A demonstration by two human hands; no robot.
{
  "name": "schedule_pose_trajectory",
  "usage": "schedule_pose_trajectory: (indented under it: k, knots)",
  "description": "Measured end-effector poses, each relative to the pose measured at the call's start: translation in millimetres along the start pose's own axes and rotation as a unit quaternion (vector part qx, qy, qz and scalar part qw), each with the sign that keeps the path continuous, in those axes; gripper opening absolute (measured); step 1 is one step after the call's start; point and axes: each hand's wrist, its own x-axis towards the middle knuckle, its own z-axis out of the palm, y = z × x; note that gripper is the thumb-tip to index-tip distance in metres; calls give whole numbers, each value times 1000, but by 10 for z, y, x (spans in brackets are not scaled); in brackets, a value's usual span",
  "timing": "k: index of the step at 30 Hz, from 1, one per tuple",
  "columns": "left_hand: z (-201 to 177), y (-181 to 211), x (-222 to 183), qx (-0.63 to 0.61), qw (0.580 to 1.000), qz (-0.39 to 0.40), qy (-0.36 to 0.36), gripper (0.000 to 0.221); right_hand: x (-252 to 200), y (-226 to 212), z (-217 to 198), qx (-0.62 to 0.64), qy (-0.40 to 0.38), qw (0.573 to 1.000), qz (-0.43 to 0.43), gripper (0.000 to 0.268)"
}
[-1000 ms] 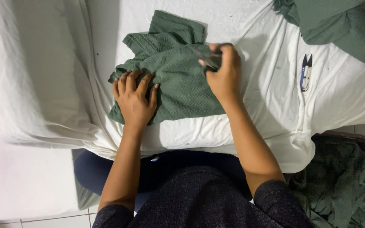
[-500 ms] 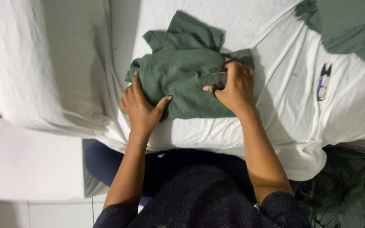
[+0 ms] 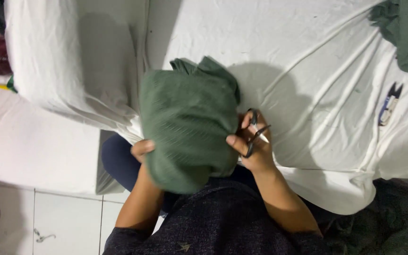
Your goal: Trimming loose threads and excess fabric from a green garment using scissors
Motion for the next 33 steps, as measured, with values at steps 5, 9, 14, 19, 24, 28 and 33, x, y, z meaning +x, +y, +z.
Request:
schedule_pose_trajectory:
  k: [5,9,14,19,24,28,33]
  knots:
    - [-1881,687,-277,98,979,110,144,83,-182,151,62,54,-106,993,17,43]
    - [-2923,1343,-412,169,934,196,244,72,-223,294,-46,58,-97,993,34,46]
    - [-3524,1822,-423,250,855,296,344,57,-164,323,-182,33,-69,997,5,51]
    - [-3171,1672,-111,315,772,379,401,43,-153,29,-255,-53,22,998,-7,61]
    - [-923,1150,31,465,716,452,259,35,-160,11,-519,-28,115,993,19,77]
    - [-63,597,102,559,617,552,51,10,-132,-201,-773,-53,175,983,30,72]
    - [921,15,298,531,746,306,-260,28,-36,-613,-1245,-300,213,924,-105,40]
